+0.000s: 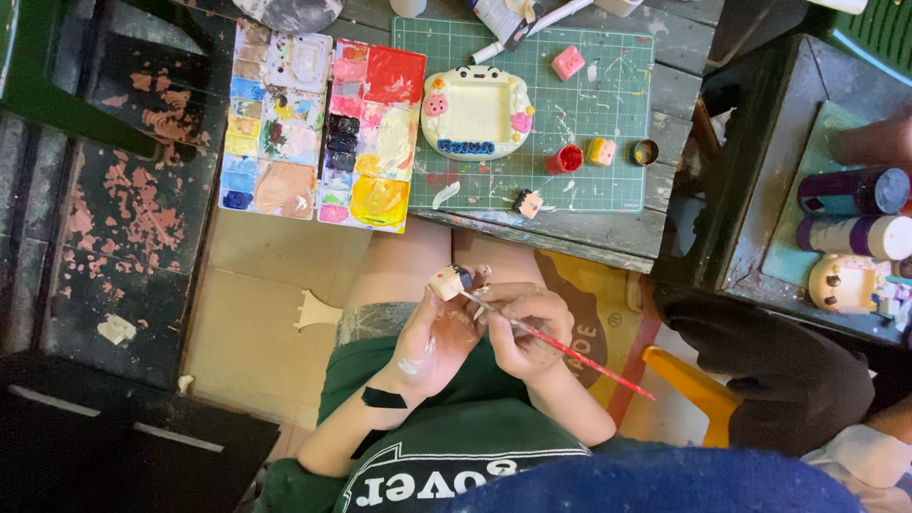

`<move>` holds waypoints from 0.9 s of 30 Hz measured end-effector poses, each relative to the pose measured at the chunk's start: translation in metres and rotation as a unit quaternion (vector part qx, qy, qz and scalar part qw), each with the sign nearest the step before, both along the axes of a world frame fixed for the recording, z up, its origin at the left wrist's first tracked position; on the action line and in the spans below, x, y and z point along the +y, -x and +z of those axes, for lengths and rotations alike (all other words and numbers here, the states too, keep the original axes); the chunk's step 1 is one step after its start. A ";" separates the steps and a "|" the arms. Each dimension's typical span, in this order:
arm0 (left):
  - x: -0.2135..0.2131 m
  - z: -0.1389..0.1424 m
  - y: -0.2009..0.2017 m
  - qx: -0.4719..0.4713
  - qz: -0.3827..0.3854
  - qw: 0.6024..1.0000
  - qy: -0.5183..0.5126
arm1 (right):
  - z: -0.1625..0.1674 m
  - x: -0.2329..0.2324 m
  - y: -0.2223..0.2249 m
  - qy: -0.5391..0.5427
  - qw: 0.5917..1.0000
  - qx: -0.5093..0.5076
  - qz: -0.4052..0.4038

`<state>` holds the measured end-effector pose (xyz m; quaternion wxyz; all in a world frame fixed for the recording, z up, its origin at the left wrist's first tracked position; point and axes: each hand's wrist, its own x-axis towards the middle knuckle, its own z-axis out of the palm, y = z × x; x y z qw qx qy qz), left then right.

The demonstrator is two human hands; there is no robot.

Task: The person paints small clay figurines at a work table, dipping a paintbrush in water and applying paint from a palette to a figurine held in one hand. They then use a white marker to add details to the figurine's face and return to brush painting.

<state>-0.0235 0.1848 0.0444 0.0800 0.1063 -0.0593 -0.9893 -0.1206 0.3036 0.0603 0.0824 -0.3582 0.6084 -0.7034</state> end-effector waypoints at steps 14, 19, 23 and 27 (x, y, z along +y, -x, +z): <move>-0.002 0.000 0.001 -0.015 -0.003 1.000 0.010 | 0.013 -0.006 0.007 -0.015 0.994 0.103 -0.022; -0.004 -0.008 0.000 -0.014 -0.010 1.000 -0.014 | 0.020 0.003 0.003 0.077 0.989 -0.089 -0.093; -0.015 -0.009 0.009 -0.047 0.003 0.993 0.108 | 0.017 0.013 0.023 0.109 0.971 -0.113 -0.179; -0.045 0.010 0.036 -0.095 0.041 0.880 0.464 | 0.009 0.035 0.058 0.100 0.943 -0.096 -0.301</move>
